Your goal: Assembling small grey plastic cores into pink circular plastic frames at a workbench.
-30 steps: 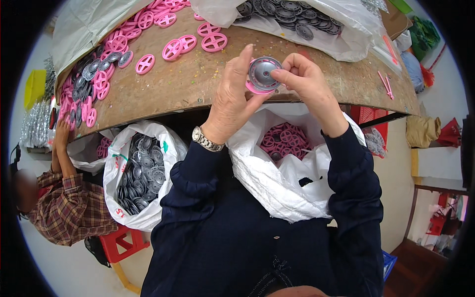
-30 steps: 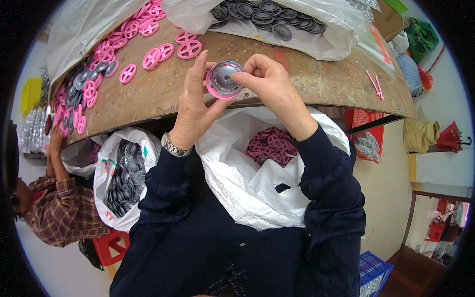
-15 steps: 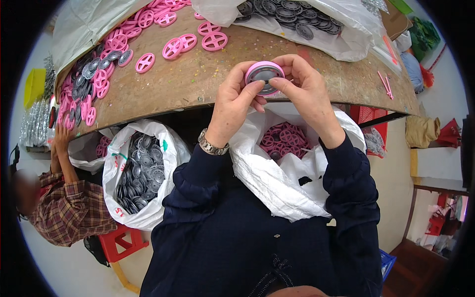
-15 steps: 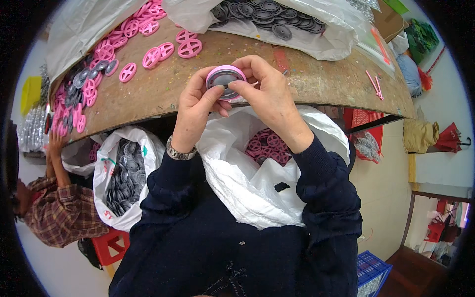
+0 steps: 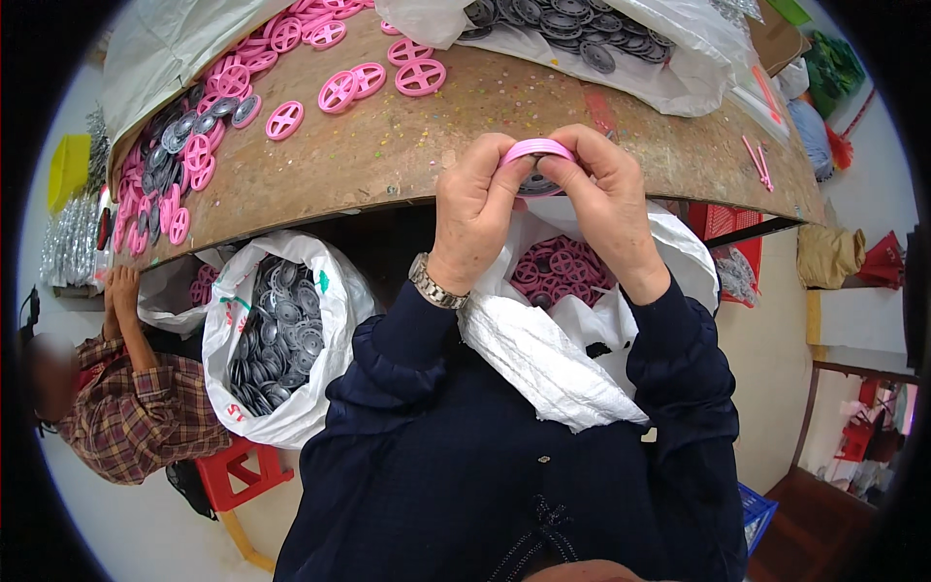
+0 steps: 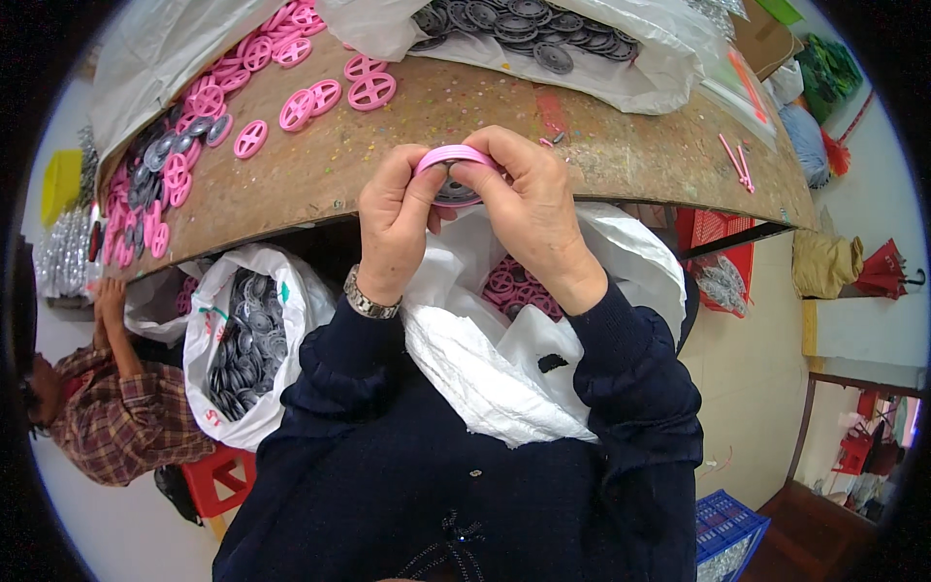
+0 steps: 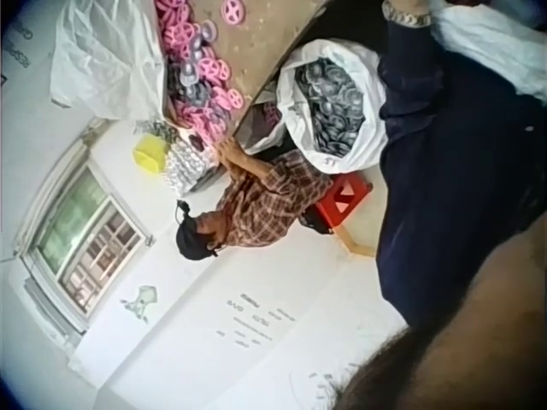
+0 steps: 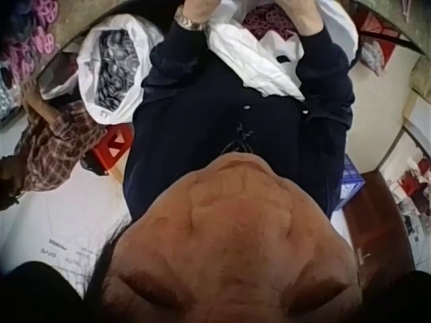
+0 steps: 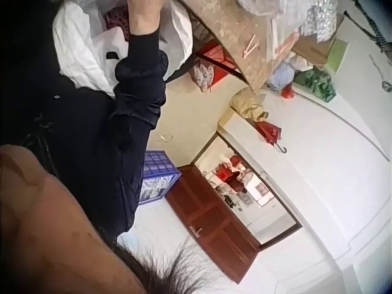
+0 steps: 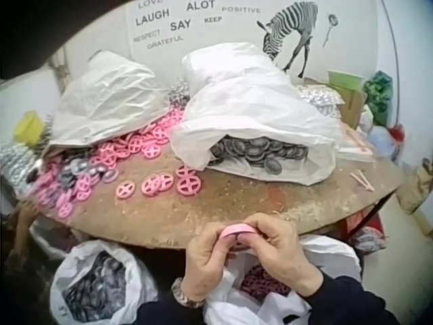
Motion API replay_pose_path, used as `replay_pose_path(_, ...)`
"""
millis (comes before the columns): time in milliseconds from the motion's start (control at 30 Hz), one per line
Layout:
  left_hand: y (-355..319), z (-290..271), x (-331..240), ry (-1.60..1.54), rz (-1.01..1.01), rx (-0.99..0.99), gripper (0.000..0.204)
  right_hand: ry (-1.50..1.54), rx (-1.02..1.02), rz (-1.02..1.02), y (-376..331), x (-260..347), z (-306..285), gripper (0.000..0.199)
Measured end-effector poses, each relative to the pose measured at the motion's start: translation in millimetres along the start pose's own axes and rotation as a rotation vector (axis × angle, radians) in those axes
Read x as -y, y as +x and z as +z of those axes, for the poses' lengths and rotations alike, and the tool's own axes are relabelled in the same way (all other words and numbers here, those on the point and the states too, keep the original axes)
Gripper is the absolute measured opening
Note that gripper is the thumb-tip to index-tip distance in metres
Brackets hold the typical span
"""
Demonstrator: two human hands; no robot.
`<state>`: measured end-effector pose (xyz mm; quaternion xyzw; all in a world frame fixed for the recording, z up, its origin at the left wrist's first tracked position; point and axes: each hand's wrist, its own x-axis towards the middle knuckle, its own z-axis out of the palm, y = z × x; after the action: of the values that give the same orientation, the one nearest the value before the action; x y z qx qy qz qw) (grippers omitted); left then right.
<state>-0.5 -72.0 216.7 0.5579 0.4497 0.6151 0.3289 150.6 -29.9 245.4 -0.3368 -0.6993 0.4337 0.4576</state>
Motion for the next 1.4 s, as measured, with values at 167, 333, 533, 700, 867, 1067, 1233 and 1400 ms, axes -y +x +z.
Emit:
replay_pose_path(167, 6, -4, -13, -0.12, -0.182, 0.19, 0.023, 0.132, -0.006, 0.116, 3, -3, -7, 0.008)
replay_pose_path(333, -2, -6, -5, -0.167, -0.251, 0.194, 0.034, 0.261, 0.126, 0.212, 2, -9, -9, 0.016)
replay_pose_path(533, -7, -4, -5, -0.204, -0.226, 0.16, 0.037, 0.2, 0.147, 0.173, -8, -5, -8, 0.022)
replay_pose_path(700, -9, 4, -5, -0.183, -0.193, 0.124, 0.034, 0.197, 0.134, 0.185, -12, -7, -17, 0.022)
replay_pose_path(867, 11, -15, -2, 0.169, 0.024, 0.284, 0.036, 0.18, 0.186, 0.233, -18, -13, -42, 0.025)
replay_pose_path(1067, 74, -67, 32, 1.055, 0.457, -0.021, 0.042, -0.379, 0.605, 0.487, -29, -14, -92, 0.027)
replay_pose_path(1233, 113, -82, 58, 1.431, 0.334, -0.078, 0.052, -0.789, 0.716, 0.287, -39, -16, -102, 0.028)
replay_pose_path(1400, 131, -80, 77, 1.489, 0.308, -0.032, 0.052, -0.668, 0.569, 0.233, -12, -6, -92, 0.026)
